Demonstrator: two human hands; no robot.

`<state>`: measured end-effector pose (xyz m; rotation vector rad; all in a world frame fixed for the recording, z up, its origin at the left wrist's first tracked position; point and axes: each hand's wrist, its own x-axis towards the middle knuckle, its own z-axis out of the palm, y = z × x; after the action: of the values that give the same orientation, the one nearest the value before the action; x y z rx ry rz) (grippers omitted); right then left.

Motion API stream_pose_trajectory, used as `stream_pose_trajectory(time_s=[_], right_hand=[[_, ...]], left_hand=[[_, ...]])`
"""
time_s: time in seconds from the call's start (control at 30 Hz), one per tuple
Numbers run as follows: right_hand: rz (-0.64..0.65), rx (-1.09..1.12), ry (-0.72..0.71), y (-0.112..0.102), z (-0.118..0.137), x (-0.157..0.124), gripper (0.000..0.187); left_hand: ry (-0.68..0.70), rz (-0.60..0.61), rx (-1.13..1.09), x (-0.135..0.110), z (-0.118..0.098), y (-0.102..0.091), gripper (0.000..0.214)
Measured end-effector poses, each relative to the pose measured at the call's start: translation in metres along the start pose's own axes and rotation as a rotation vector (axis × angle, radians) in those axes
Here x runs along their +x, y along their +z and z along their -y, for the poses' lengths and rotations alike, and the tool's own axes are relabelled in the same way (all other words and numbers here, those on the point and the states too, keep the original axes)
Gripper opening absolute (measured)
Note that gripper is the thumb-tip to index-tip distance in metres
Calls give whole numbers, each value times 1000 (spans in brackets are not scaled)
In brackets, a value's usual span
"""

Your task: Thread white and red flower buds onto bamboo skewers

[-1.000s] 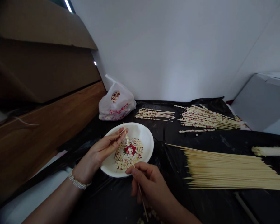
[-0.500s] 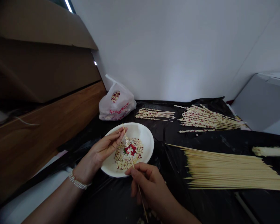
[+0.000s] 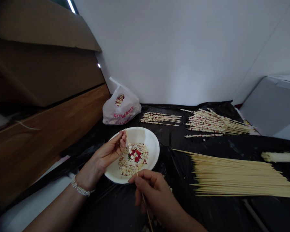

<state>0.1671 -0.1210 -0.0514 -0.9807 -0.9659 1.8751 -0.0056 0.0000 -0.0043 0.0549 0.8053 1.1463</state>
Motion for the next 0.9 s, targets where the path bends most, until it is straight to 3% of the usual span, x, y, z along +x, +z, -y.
stream_pose_trajectory(time_s=[0.27, 0.47, 0.67, 0.9], right_hand=[[-2, 6, -6, 2, 2, 0, 36], [15, -7, 5, 2, 1, -1, 34], [16, -23, 16, 3, 0, -1, 34], [27, -22, 33, 3, -1, 0, 39]], left_hand=[[119, -18, 96, -6, 0, 5, 39], [68, -36, 41, -2, -1, 2, 25], [51, 7, 35, 2, -3, -2, 30], [129, 14, 108, -3, -1, 2, 25]])
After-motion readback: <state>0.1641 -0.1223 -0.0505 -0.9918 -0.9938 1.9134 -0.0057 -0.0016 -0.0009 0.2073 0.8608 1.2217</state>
